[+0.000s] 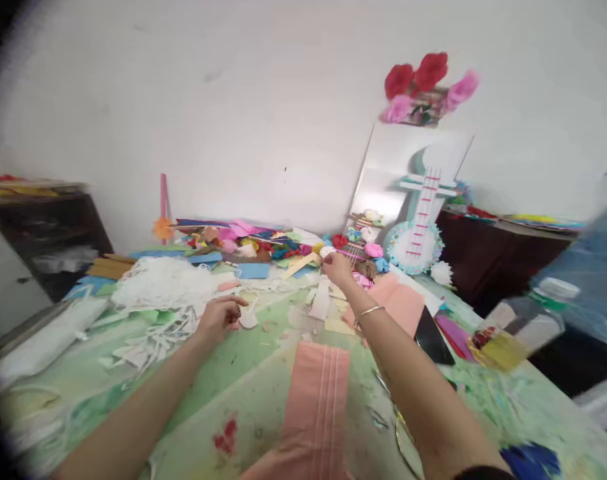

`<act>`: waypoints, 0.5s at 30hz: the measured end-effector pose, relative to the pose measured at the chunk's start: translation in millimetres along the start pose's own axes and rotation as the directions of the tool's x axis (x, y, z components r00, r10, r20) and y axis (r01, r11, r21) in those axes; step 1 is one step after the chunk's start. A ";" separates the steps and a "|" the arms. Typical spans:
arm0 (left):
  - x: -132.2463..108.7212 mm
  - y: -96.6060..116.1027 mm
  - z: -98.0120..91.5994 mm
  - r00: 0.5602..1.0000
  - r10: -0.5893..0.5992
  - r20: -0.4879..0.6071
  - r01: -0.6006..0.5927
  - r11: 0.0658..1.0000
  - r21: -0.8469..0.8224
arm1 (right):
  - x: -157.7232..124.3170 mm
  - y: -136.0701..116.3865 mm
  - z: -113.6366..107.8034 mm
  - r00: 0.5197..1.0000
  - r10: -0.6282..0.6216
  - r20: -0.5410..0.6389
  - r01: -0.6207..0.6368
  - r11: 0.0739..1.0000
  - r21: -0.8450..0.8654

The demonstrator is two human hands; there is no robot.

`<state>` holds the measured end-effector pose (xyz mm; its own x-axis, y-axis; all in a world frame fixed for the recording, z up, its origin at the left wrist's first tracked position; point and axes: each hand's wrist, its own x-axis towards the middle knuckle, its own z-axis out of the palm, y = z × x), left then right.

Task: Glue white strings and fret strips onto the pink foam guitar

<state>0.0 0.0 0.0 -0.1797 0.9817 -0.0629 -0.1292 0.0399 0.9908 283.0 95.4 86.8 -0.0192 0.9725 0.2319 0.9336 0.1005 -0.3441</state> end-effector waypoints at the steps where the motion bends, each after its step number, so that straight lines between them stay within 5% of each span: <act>1: 0.5 1.1 0.3 1.000 0.022 -0.009 -0.022 1.000 -0.003 | 1.3 -1.2 -4.7 1.000 -0.009 0.003 0.009 1.000 0.000; 15: -15.8 6.1 8.5 0.980 0.193 0.048 -0.198 0.960 0.196 | -6.7 -4.9 -34.1 0.994 -0.096 0.042 0.103 0.977 -0.188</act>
<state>10.3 -13.6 8.0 -0.1541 0.9788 0.1350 0.1026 -0.1201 0.9875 290.8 81.2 117.9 -0.1241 0.9663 0.2255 0.9772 0.1585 -0.1413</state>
